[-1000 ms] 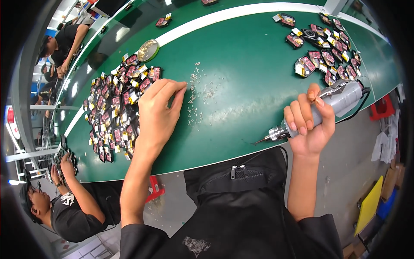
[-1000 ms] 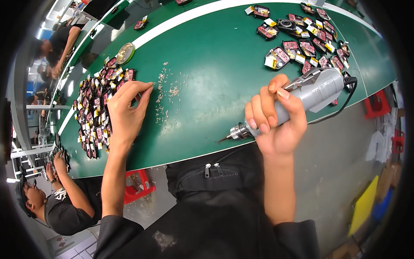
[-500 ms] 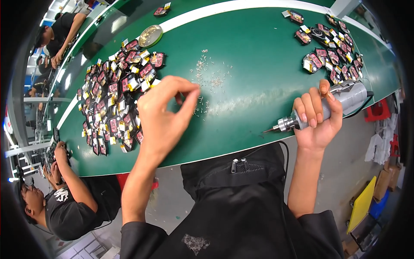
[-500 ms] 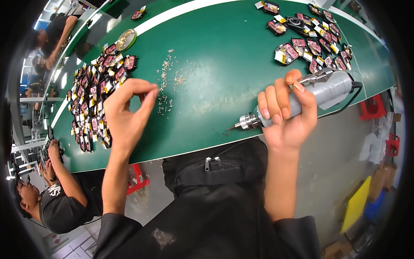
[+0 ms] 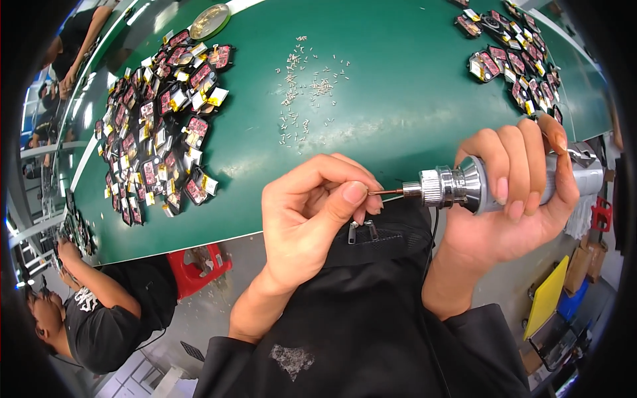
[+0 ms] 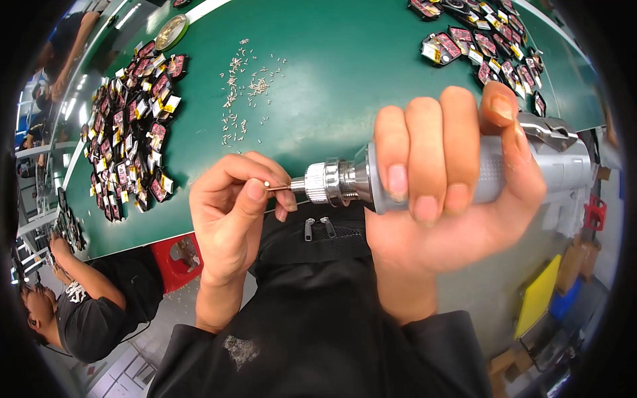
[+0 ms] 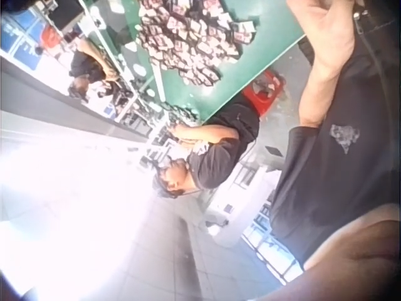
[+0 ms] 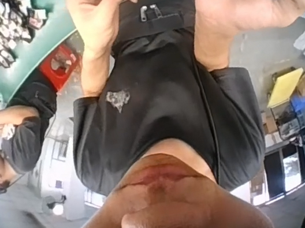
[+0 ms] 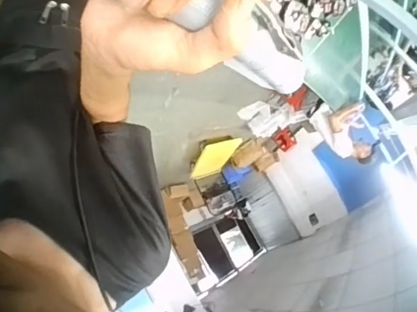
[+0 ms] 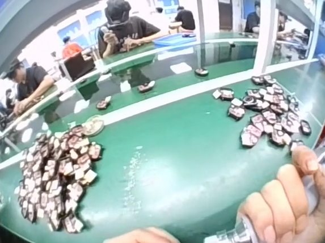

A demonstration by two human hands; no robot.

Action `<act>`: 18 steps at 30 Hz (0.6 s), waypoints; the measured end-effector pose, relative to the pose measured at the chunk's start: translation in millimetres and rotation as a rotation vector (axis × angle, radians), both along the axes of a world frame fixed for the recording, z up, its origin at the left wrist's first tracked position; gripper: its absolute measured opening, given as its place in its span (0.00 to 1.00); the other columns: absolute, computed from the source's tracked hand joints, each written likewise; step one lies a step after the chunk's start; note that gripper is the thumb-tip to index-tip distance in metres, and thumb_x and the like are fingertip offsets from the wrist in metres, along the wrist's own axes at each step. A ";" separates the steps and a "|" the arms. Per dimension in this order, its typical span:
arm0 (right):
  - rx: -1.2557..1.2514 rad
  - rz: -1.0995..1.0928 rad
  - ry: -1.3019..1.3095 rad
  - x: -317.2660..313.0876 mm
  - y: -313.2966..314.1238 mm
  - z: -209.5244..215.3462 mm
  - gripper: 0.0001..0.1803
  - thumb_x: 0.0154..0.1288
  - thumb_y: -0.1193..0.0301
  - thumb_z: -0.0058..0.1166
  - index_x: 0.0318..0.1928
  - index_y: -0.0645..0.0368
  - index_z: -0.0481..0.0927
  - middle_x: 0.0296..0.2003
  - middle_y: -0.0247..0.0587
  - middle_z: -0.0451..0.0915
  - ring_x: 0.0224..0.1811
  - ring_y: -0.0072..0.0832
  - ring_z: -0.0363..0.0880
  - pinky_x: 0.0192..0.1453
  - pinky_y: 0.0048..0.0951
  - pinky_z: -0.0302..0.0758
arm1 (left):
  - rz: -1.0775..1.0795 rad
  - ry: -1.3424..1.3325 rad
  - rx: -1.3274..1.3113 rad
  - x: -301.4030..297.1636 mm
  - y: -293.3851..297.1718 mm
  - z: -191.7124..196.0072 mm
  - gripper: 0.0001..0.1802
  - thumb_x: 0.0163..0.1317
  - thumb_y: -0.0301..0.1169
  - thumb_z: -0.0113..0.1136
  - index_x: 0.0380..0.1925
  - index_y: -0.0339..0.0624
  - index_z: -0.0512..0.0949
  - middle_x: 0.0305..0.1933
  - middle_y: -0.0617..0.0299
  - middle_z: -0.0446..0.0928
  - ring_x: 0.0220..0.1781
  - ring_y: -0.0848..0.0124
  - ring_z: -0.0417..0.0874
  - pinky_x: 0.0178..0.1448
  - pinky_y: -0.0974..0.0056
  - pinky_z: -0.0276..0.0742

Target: Assembling electronic components using an electric screwdriver on a factory line.

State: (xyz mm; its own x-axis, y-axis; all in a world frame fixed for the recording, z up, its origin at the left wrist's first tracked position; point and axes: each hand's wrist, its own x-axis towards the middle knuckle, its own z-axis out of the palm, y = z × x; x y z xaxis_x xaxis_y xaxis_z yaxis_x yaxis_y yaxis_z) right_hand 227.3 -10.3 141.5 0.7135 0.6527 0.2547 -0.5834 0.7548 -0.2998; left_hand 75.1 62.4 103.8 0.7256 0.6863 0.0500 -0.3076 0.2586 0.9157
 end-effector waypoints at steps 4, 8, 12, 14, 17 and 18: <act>-0.035 0.000 -0.055 -2.2 -1.0 1.3 0.05 0.64 0.72 0.45 0.37 0.60 0.68 0.13 0.26 0.60 0.12 0.18 0.59 0.24 0.22 0.62 | -0.025 -0.057 -0.087 -3.1 -1.9 -1.3 0.07 0.66 0.24 0.55 0.34 0.28 0.76 0.32 0.53 0.77 0.32 0.74 0.77 0.35 0.71 0.73; -0.029 0.008 -0.062 -3.0 -3.9 -0.5 0.05 0.64 0.72 0.44 0.38 0.60 0.68 0.13 0.27 0.60 0.12 0.18 0.59 0.24 0.23 0.62 | -0.098 -0.022 -0.057 -5.0 1.3 -0.1 0.11 0.67 0.29 0.54 0.32 0.29 0.73 0.30 0.51 0.74 0.28 0.69 0.76 0.31 0.68 0.71; -0.035 0.035 -0.074 -2.3 -7.3 -0.3 0.06 0.64 0.71 0.45 0.38 0.60 0.68 0.13 0.26 0.61 0.12 0.18 0.59 0.24 0.23 0.62 | -0.100 -0.016 -0.100 -5.2 -1.3 1.7 0.11 0.66 0.29 0.54 0.31 0.29 0.73 0.29 0.52 0.74 0.27 0.70 0.75 0.31 0.68 0.71; -0.061 0.040 -0.108 -2.8 -9.6 1.4 0.06 0.64 0.71 0.45 0.38 0.60 0.67 0.13 0.26 0.61 0.12 0.18 0.59 0.24 0.23 0.62 | -0.090 0.079 -0.059 -6.6 -1.6 2.5 0.10 0.66 0.28 0.55 0.30 0.29 0.74 0.29 0.52 0.75 0.27 0.71 0.75 0.31 0.69 0.71; -0.117 0.016 -0.202 -1.7 -15.3 6.5 0.06 0.64 0.71 0.45 0.38 0.60 0.68 0.13 0.27 0.61 0.12 0.17 0.60 0.24 0.23 0.62 | 0.014 0.213 0.301 -4.4 -7.3 7.0 0.09 0.65 0.25 0.56 0.30 0.28 0.74 0.29 0.52 0.76 0.28 0.72 0.75 0.32 0.70 0.70; -0.127 0.020 -0.216 -0.5 -15.4 5.9 0.06 0.64 0.71 0.45 0.38 0.60 0.68 0.13 0.27 0.62 0.12 0.17 0.60 0.24 0.23 0.62 | 0.013 0.215 0.300 -3.7 -9.1 5.5 0.09 0.65 0.25 0.56 0.30 0.28 0.74 0.29 0.52 0.76 0.28 0.72 0.75 0.32 0.70 0.70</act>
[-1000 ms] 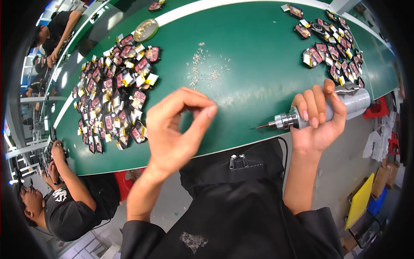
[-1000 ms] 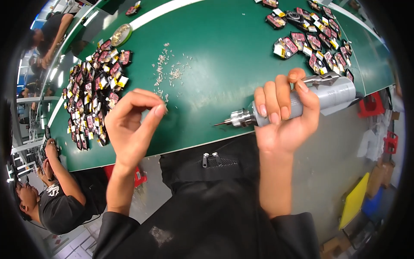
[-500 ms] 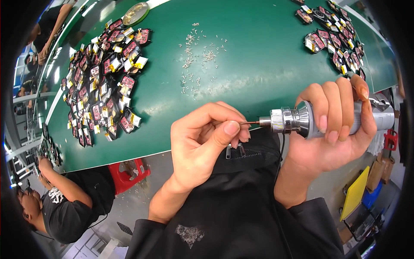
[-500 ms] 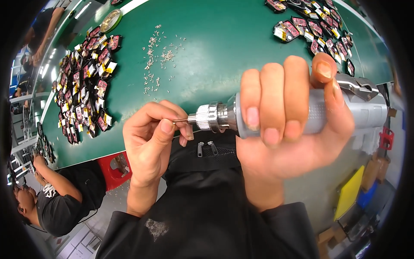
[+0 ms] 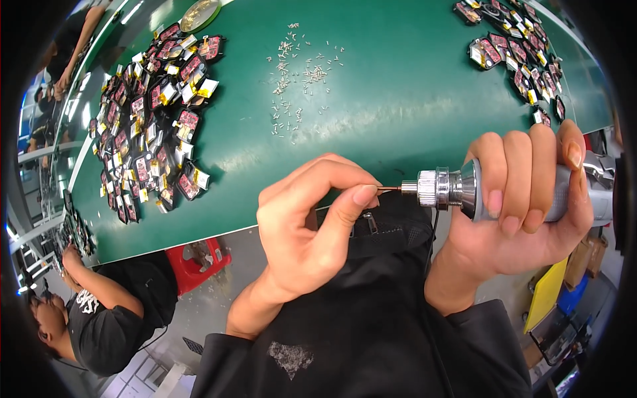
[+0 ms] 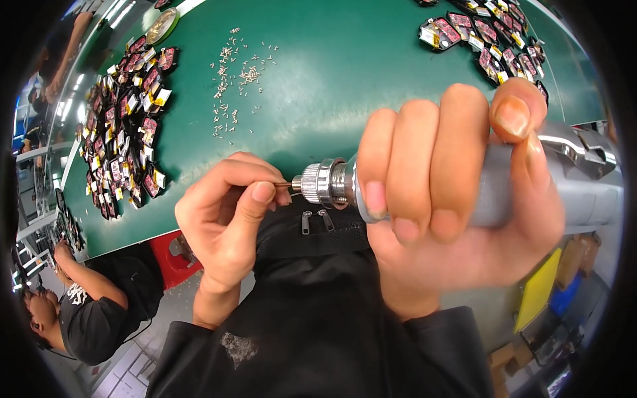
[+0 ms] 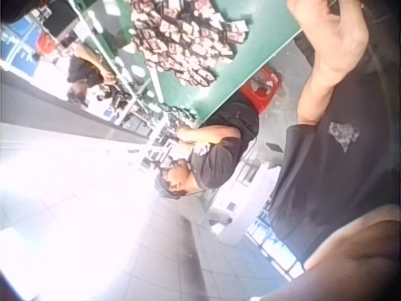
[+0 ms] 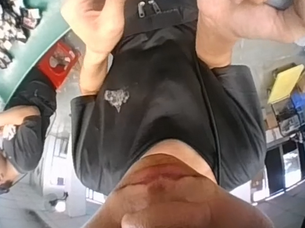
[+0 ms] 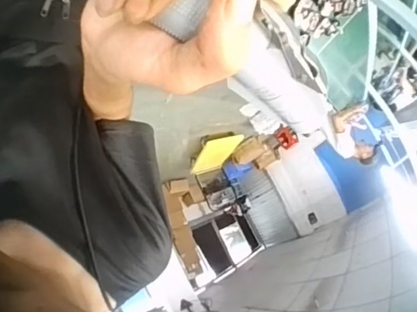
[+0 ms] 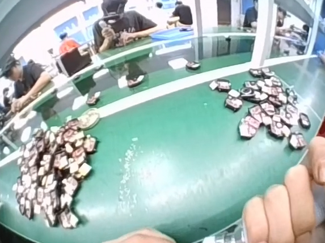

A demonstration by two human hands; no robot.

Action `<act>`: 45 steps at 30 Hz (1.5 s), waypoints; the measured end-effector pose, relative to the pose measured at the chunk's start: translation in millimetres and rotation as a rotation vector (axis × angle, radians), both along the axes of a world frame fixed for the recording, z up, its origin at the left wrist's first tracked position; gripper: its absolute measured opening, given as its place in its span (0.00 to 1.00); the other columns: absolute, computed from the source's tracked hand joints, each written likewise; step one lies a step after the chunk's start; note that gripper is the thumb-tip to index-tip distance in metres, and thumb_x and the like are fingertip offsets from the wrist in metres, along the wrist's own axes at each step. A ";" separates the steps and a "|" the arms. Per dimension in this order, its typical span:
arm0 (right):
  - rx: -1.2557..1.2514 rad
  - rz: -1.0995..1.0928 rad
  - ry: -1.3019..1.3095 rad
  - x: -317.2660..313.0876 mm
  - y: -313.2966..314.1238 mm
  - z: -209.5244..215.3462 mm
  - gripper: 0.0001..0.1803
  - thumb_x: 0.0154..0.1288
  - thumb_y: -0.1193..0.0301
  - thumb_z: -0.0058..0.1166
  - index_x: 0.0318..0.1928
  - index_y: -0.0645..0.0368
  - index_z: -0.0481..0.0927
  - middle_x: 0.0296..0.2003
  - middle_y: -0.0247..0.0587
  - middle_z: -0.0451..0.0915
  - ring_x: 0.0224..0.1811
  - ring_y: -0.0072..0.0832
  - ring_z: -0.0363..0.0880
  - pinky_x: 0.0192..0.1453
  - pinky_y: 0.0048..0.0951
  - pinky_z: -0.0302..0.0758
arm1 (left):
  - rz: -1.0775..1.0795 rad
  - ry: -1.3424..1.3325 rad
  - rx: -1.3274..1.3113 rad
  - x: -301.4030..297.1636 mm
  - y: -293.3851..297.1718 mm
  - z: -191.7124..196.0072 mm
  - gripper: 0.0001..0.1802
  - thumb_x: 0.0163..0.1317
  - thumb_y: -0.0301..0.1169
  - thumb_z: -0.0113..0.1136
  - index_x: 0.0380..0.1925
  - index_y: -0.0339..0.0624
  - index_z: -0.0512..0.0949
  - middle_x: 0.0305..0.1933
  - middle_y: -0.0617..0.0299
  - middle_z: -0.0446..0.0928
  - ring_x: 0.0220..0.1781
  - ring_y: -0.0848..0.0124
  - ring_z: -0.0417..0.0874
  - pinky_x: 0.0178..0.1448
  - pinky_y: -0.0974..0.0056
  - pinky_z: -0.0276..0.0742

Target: Assembling electronic components using an electric screwdriver on a factory line.

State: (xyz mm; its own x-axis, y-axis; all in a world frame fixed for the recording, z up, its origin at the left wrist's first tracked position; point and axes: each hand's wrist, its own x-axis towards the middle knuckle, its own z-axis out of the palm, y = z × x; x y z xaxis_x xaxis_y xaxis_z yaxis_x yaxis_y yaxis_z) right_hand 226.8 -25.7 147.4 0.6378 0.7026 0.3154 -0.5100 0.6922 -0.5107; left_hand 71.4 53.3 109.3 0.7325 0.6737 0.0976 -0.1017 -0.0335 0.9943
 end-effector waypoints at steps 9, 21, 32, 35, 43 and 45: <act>0.032 0.005 0.058 7.7 14.9 -14.7 0.06 0.65 0.71 0.44 0.38 0.60 0.67 0.14 0.27 0.60 0.12 0.17 0.57 0.24 0.23 0.62 | 0.043 0.057 0.116 4.2 8.1 -1.8 0.08 0.66 0.24 0.53 0.33 0.27 0.76 0.31 0.52 0.78 0.30 0.72 0.77 0.35 0.70 0.73; -0.125 -0.207 0.321 20.0 13.0 -53.7 0.05 0.66 0.70 0.42 0.37 0.57 0.66 0.13 0.27 0.56 0.12 0.17 0.54 0.22 0.23 0.59 | 0.443 0.828 1.129 18.8 228.0 54.1 0.20 0.59 0.34 0.58 0.48 0.31 0.74 0.44 0.42 0.78 0.48 0.50 0.80 0.50 0.53 0.75; -0.170 -0.006 0.329 23.6 10.3 -52.3 0.05 0.65 0.68 0.43 0.38 0.54 0.69 0.11 0.28 0.57 0.12 0.20 0.56 0.22 0.27 0.61 | 0.332 0.833 1.080 49.9 348.1 -0.1 0.17 0.51 0.31 0.65 0.41 0.36 0.80 0.39 0.47 0.81 0.42 0.53 0.83 0.50 0.54 0.77; -0.119 0.062 0.272 30.5 11.9 -60.5 0.06 0.66 0.68 0.42 0.40 0.54 0.69 0.12 0.28 0.57 0.13 0.21 0.57 0.24 0.28 0.62 | 0.125 0.568 1.148 82.2 267.0 26.4 0.16 0.53 0.24 0.63 0.43 0.35 0.79 0.39 0.49 0.81 0.40 0.56 0.82 0.47 0.59 0.77; -0.129 0.069 0.245 40.4 -17.8 -59.7 0.09 0.66 0.69 0.39 0.38 0.59 0.72 0.12 0.29 0.60 0.12 0.21 0.58 0.24 0.28 0.65 | -0.341 0.227 1.150 72.5 66.4 3.2 0.19 0.48 0.17 0.63 0.44 0.33 0.75 0.47 0.52 0.76 0.49 0.54 0.77 0.51 0.57 0.74; -0.150 0.078 0.219 37.3 -25.9 -59.4 0.09 0.66 0.69 0.39 0.38 0.59 0.71 0.12 0.29 0.60 0.12 0.21 0.58 0.24 0.28 0.65 | -0.345 0.237 1.109 71.3 61.7 4.0 0.19 0.49 0.18 0.63 0.44 0.33 0.76 0.47 0.52 0.76 0.49 0.54 0.77 0.51 0.57 0.74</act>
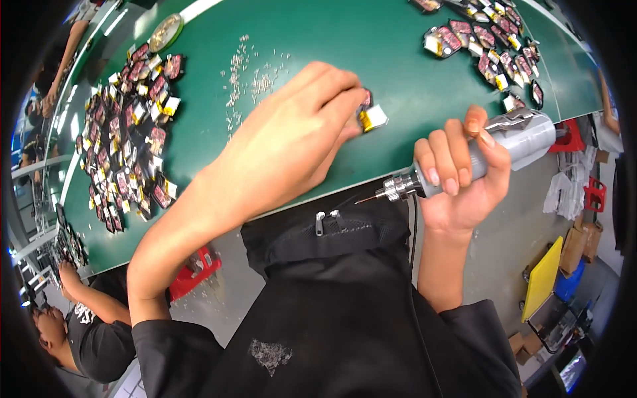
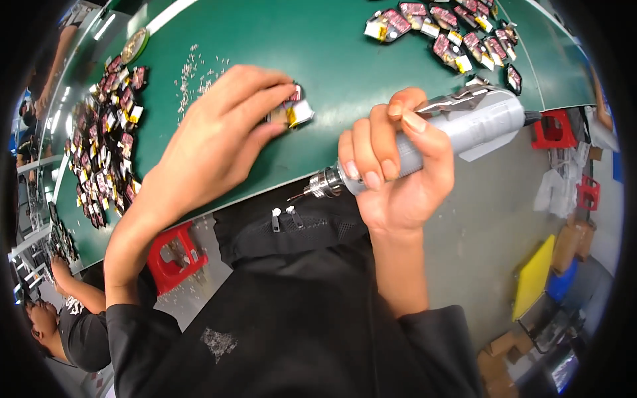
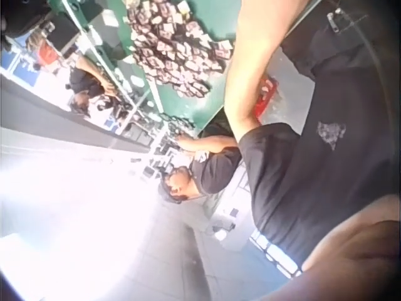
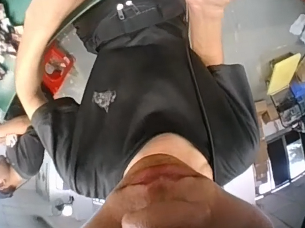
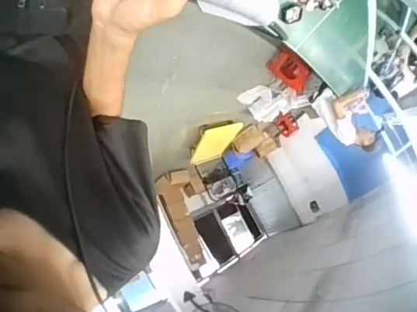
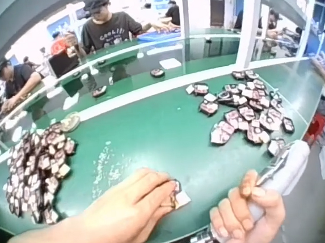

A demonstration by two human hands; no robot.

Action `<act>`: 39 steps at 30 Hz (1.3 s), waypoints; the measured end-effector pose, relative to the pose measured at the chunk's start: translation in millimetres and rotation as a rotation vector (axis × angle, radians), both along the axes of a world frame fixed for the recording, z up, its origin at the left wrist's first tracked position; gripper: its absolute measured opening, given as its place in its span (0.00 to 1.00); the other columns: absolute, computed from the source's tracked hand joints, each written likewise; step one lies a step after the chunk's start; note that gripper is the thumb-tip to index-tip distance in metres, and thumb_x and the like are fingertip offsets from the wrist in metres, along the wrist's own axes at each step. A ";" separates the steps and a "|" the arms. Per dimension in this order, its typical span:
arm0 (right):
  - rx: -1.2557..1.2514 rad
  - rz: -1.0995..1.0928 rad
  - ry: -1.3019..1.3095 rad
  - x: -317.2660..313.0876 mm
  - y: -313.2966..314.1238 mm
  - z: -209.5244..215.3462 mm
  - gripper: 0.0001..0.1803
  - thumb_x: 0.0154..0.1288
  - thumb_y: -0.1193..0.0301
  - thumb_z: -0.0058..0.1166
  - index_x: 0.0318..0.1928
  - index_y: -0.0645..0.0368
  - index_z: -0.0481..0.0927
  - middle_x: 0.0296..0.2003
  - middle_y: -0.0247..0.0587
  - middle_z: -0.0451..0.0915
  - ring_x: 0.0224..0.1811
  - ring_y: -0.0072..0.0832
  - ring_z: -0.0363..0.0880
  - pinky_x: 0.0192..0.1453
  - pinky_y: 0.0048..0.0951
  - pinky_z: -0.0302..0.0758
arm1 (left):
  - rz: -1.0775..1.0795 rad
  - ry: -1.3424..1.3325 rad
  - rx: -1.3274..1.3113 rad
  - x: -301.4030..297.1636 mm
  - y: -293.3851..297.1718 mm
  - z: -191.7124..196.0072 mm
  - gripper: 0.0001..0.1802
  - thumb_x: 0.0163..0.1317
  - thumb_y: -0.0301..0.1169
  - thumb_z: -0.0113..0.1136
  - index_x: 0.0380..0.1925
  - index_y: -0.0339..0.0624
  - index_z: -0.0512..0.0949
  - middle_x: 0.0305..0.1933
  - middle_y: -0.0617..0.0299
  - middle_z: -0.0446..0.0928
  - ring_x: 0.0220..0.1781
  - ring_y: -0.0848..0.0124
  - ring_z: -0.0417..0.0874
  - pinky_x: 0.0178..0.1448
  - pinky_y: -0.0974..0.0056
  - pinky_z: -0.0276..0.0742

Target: Assembling electronic components using an electric screwdriver on a factory line.

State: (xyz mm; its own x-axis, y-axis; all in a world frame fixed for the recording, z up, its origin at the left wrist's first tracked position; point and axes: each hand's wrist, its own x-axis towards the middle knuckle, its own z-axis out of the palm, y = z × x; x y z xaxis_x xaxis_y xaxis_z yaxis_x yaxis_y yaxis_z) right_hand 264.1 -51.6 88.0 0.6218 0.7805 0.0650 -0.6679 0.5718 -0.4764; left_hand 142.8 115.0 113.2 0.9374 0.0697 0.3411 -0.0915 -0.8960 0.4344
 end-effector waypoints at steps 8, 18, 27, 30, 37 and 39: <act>-0.044 0.076 -0.030 -29.6 -2.9 2.9 0.06 0.66 0.70 0.39 0.38 0.58 0.68 0.12 0.28 0.60 0.11 0.19 0.60 0.23 0.26 0.65 | 0.080 0.003 -0.077 7.8 -1.7 -1.8 0.12 0.50 0.19 0.63 0.36 0.34 0.76 0.39 0.56 0.77 0.42 0.56 0.77 0.44 0.58 0.75; -0.186 0.017 0.028 -58.1 -2.3 -1.9 0.05 0.66 0.71 0.41 0.39 0.59 0.68 0.13 0.33 0.63 0.12 0.25 0.63 0.22 0.29 0.67 | 0.047 0.003 0.105 -5.5 -27.8 -4.5 0.14 0.42 0.18 0.62 0.33 0.30 0.75 0.38 0.54 0.76 0.38 0.59 0.78 0.35 0.61 0.77; -0.058 0.141 -0.116 -30.2 -12.6 10.0 0.07 0.66 0.68 0.41 0.40 0.58 0.66 0.12 0.31 0.62 0.11 0.22 0.62 0.19 0.27 0.65 | 0.101 0.033 0.250 -14.3 -54.3 -5.8 0.20 0.42 0.19 0.61 0.38 0.22 0.75 0.46 0.44 0.75 0.46 0.55 0.78 0.37 0.61 0.80; 0.052 0.172 -0.348 9.0 -11.7 47.1 0.09 0.68 0.66 0.42 0.39 0.58 0.66 0.12 0.29 0.63 0.10 0.19 0.60 0.20 0.26 0.64 | 0.108 0.078 0.269 -19.0 -60.8 -1.9 0.21 0.44 0.20 0.62 0.40 0.20 0.74 0.49 0.41 0.74 0.49 0.53 0.78 0.42 0.59 0.81; -0.024 0.136 -0.599 38.3 19.6 62.7 0.10 0.69 0.65 0.41 0.41 0.60 0.68 0.14 0.28 0.63 0.15 0.18 0.62 0.29 0.25 0.62 | 0.108 0.030 0.359 -19.5 -62.0 -9.1 0.21 0.39 0.19 0.58 0.37 0.17 0.77 0.49 0.38 0.76 0.51 0.51 0.79 0.50 0.59 0.81; -0.035 0.111 -0.613 41.3 25.2 53.9 0.11 0.68 0.65 0.40 0.41 0.60 0.70 0.14 0.28 0.62 0.15 0.18 0.61 0.29 0.25 0.62 | 0.114 0.020 0.361 -19.6 -61.5 -10.2 0.21 0.38 0.19 0.57 0.37 0.17 0.77 0.49 0.38 0.76 0.51 0.51 0.79 0.49 0.59 0.81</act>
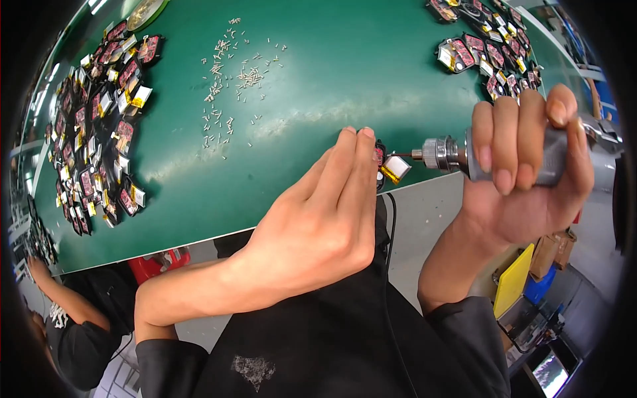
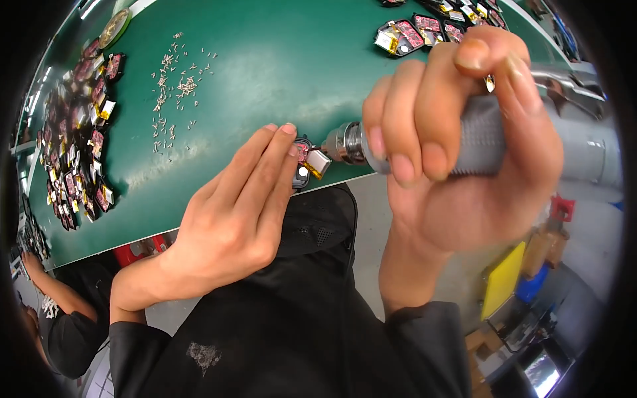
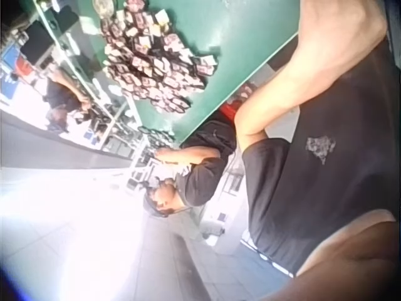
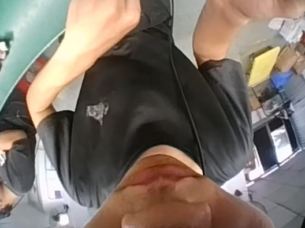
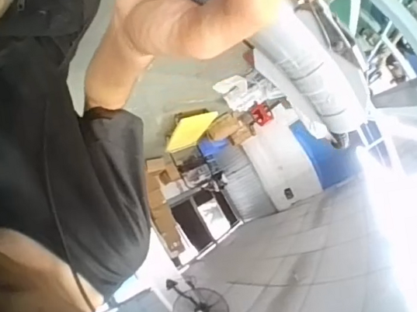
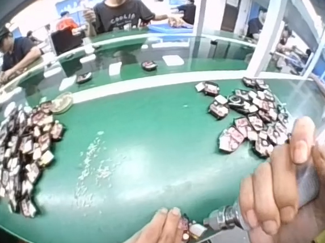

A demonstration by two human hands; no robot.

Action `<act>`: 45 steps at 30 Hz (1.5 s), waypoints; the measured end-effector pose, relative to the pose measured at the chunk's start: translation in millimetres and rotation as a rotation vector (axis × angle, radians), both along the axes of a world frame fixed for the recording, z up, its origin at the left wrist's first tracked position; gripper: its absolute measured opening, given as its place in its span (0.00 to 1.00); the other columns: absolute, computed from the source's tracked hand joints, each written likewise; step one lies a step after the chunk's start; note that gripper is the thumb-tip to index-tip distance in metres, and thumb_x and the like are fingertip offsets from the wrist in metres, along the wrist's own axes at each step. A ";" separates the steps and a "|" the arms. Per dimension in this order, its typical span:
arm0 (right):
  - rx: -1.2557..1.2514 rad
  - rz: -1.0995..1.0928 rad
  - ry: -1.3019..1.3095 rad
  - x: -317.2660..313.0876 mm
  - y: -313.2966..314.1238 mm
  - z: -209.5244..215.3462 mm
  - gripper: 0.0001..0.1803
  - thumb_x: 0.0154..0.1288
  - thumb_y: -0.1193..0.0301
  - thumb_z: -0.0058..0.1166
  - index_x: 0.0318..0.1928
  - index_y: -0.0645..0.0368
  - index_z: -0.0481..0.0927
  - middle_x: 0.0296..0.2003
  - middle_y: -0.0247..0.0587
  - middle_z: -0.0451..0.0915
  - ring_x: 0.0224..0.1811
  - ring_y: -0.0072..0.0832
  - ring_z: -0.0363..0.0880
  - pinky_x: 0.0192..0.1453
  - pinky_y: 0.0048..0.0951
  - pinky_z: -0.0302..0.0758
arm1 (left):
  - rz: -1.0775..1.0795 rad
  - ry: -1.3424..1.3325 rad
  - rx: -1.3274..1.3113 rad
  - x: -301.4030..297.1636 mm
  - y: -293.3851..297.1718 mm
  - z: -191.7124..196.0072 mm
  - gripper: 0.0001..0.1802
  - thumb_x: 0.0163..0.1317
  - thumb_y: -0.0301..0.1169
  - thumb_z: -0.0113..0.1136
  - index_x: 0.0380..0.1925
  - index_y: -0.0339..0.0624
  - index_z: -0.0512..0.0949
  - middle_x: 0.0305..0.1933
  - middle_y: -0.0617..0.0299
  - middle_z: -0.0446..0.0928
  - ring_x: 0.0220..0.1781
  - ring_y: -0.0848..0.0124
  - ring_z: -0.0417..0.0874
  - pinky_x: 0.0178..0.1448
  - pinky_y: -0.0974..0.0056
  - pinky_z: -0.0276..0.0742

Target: Assembling electronic components using an electric screwdriver on a factory line.

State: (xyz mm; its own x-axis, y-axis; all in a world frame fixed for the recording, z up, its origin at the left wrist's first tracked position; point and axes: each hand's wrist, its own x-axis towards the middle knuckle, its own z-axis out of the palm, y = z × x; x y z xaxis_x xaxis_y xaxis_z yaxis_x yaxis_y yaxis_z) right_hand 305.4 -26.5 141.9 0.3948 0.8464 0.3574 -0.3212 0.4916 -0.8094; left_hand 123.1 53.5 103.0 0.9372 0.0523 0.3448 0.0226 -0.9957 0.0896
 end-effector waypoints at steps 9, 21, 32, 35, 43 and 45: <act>-0.034 -0.055 0.019 -3.2 6.9 -14.1 0.11 0.67 0.65 0.40 0.39 0.59 0.70 0.13 0.27 0.60 0.14 0.17 0.59 0.27 0.24 0.60 | 0.014 -0.041 0.009 -0.7 2.3 -5.6 0.22 0.36 0.20 0.57 0.37 0.19 0.78 0.48 0.39 0.76 0.51 0.51 0.79 0.48 0.60 0.81; -0.108 0.045 -0.166 -12.9 21.8 -7.7 0.09 0.67 0.66 0.37 0.32 0.57 0.63 0.11 0.26 0.57 0.10 0.17 0.54 0.21 0.23 0.60 | -0.023 -0.136 -0.089 3.5 5.9 -14.1 0.18 0.39 0.19 0.60 0.34 0.20 0.77 0.43 0.41 0.77 0.45 0.55 0.79 0.43 0.62 0.81; -0.026 0.097 -0.014 -19.2 9.8 -10.0 0.09 0.64 0.66 0.43 0.36 0.57 0.63 0.11 0.26 0.59 0.09 0.17 0.54 0.17 0.22 0.58 | -0.103 -0.063 -0.349 -13.4 12.7 3.0 0.17 0.42 0.22 0.57 0.35 0.21 0.75 0.42 0.42 0.76 0.46 0.54 0.78 0.48 0.59 0.79; 0.215 -0.001 0.222 -10.4 -5.9 0.0 0.11 0.63 0.71 0.50 0.42 0.57 0.64 0.10 0.23 0.58 0.10 0.13 0.56 0.18 0.18 0.60 | 0.020 -0.158 -0.305 -44.0 22.1 16.7 0.18 0.45 0.21 0.58 0.39 0.23 0.74 0.43 0.44 0.76 0.48 0.53 0.78 0.47 0.57 0.79; 0.103 -0.073 0.506 -20.5 -0.6 -43.2 0.07 0.66 0.71 0.44 0.42 0.58 0.65 0.11 0.25 0.55 0.11 0.15 0.52 0.19 0.21 0.58 | 0.817 -0.182 0.215 -139.4 147.5 53.9 0.20 0.59 0.22 0.58 0.53 0.35 0.73 0.56 0.47 0.74 0.60 0.51 0.72 0.62 0.53 0.68; 0.089 -0.062 0.523 -30.7 7.7 -46.7 0.05 0.67 0.72 0.44 0.39 0.58 0.65 0.12 0.26 0.56 0.11 0.15 0.52 0.20 0.20 0.58 | 0.708 -0.196 0.142 -119.2 145.1 51.5 0.22 0.56 0.21 0.60 0.52 0.35 0.73 0.56 0.48 0.74 0.59 0.50 0.72 0.62 0.53 0.68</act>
State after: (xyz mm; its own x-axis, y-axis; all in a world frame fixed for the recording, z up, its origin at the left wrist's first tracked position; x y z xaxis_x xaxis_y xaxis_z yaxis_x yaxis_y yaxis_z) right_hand 274.7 -18.8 95.2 0.5881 0.7909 0.1692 -0.6384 0.5824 -0.5033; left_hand 3.9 198.7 154.5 0.6165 0.5629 0.5505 0.6594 -0.7512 0.0296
